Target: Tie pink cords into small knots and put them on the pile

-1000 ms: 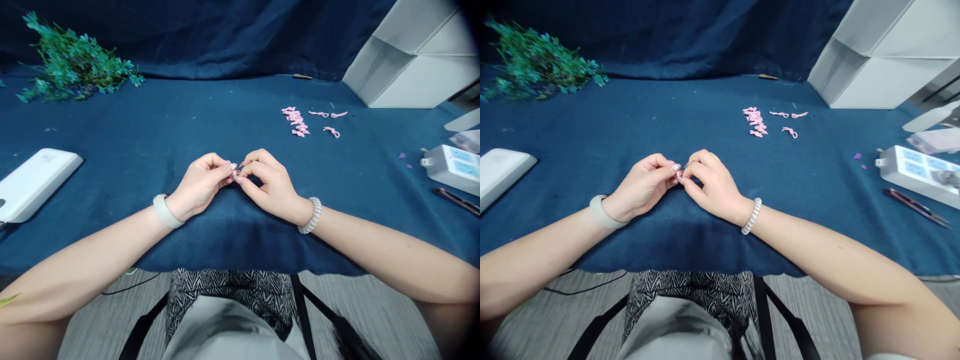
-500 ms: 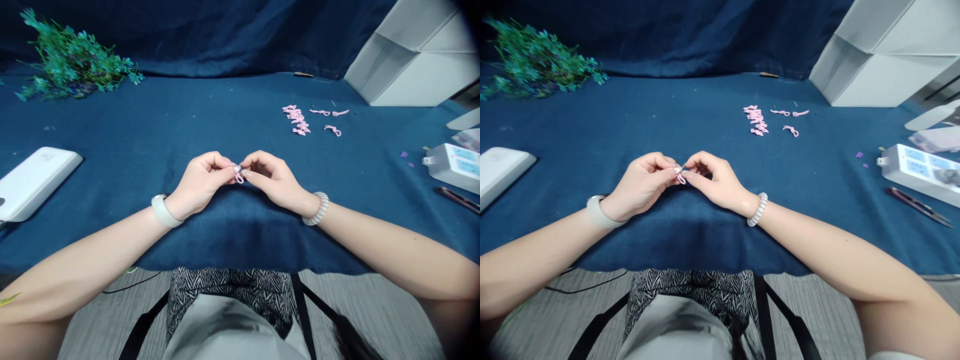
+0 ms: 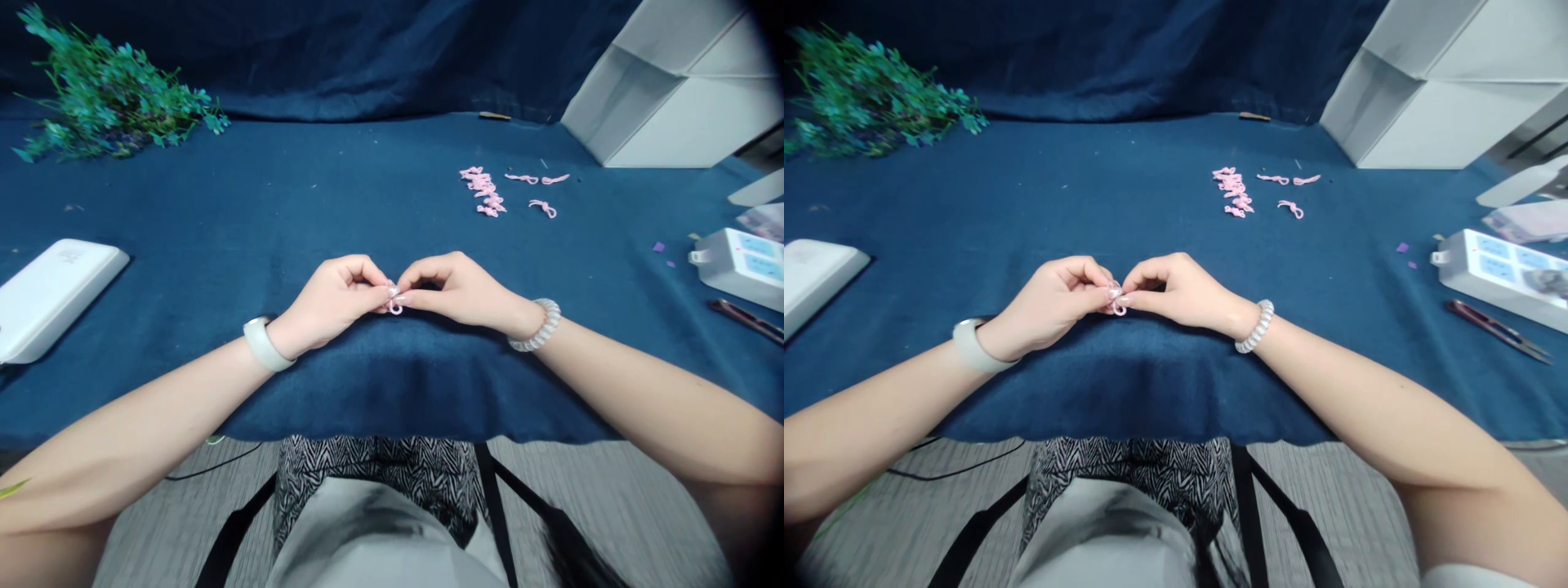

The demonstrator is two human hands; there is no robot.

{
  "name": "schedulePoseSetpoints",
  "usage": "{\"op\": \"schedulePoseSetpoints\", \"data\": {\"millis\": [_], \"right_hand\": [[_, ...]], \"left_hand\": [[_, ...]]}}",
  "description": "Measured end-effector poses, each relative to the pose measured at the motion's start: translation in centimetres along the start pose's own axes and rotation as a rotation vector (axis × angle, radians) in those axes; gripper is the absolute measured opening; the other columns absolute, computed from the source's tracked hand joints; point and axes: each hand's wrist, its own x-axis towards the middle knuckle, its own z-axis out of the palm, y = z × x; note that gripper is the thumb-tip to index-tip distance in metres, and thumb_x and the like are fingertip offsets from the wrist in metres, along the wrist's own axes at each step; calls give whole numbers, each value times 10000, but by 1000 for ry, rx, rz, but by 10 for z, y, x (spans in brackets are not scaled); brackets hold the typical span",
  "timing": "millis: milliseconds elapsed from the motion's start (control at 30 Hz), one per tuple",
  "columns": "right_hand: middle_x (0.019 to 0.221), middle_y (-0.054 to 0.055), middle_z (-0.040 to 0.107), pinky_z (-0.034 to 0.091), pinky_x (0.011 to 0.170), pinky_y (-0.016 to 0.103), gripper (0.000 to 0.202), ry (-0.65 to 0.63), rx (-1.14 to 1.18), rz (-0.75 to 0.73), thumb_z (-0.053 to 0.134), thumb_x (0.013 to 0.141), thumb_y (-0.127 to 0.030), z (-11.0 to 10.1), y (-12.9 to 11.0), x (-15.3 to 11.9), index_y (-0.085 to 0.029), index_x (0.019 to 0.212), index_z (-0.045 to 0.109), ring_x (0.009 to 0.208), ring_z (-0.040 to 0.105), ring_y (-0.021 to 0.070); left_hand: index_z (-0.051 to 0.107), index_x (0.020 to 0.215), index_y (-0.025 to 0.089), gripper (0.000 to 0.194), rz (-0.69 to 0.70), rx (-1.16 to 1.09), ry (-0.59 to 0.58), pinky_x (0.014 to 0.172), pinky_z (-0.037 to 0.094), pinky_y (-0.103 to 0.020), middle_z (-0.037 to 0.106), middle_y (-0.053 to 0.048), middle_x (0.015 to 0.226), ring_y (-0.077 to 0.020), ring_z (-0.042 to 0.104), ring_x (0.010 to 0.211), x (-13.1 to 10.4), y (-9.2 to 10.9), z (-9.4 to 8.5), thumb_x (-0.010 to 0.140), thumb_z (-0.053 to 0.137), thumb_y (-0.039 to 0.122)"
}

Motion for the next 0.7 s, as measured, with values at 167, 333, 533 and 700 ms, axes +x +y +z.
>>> {"op": "schedulePoseSetpoints", "data": {"millis": [167, 333, 533, 700], "right_hand": [[829, 35, 738, 489, 728, 273, 208, 15, 36, 15, 708, 773, -360, 4, 1, 0, -161, 829, 728, 762, 659, 148], [767, 28, 724, 460, 649, 259, 241, 40, 32, 47, 746, 725, -386, 7, -2, 0, -153, 784, 726, 692, 628, 137], [747, 26, 711, 460, 650, 261, 260, 55, 83, 63, 750, 716, -399, 9, -1, 1, -147, 772, 718, 688, 616, 134], [731, 16, 689, 452, 643, 253, 262, 88, 89, 48, 770, 692, -382, 12, 0, 2, -140, 744, 686, 678, 599, 123]], "left_hand": [[624, 681, 146, 153, -41, 13, -17, 591, 489, -221, 684, -26, 643, -113, 635, 603, 1, 0, -1, 701, 757, 219], [651, 702, 155, 150, -21, 80, -22, 556, 450, -196, 677, -14, 661, -95, 605, 592, 1, -2, -2, 708, 762, 256], [661, 699, 156, 166, 13, 138, -12, 536, 424, -195, 675, -19, 690, -97, 584, 595, 1, -1, -3, 703, 765, 284], [661, 694, 157, 153, 34, 133, -27, 541, 424, -192, 672, -15, 675, -96, 581, 590, 2, 0, -2, 702, 762, 272]]}}
